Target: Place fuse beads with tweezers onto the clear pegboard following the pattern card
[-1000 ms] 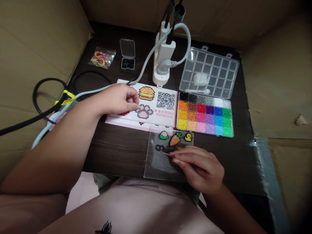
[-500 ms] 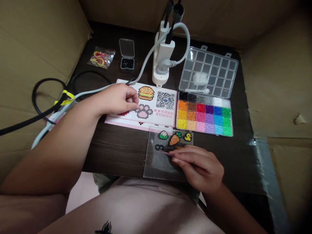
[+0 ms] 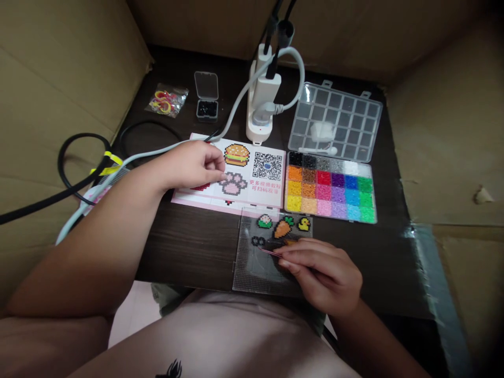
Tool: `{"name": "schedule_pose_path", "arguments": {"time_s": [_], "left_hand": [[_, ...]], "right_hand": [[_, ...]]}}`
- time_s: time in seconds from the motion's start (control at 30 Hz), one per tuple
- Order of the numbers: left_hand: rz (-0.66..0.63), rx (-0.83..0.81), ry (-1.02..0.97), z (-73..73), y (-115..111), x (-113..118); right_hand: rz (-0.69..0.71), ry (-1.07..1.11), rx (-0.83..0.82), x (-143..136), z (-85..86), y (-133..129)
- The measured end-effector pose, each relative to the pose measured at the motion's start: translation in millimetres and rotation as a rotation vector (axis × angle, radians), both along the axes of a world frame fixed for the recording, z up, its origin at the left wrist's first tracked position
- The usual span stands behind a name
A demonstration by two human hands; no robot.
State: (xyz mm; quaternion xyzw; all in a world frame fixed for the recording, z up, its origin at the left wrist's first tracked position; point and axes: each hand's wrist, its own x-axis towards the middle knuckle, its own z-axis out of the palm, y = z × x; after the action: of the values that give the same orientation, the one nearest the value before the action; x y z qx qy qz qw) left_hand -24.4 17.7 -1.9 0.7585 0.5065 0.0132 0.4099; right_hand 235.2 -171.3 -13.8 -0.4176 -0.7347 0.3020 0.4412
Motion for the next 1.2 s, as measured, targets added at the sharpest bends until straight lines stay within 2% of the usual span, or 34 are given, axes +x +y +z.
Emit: {"name": "schedule_pose_path", "arguments": {"time_s": [0.7,1.2], "left_hand": [[-0.007,0.000,0.004,0.6,0.0,-0.2],[-0.003,-0.006,-0.001,1.2,-0.5,0.0]], "right_hand": [[-0.035,0.021,-0.014,-1.5,2.2,2.1],[-0.009,-0.008,-0.011,-1.7,-0.2,3.0]]}}
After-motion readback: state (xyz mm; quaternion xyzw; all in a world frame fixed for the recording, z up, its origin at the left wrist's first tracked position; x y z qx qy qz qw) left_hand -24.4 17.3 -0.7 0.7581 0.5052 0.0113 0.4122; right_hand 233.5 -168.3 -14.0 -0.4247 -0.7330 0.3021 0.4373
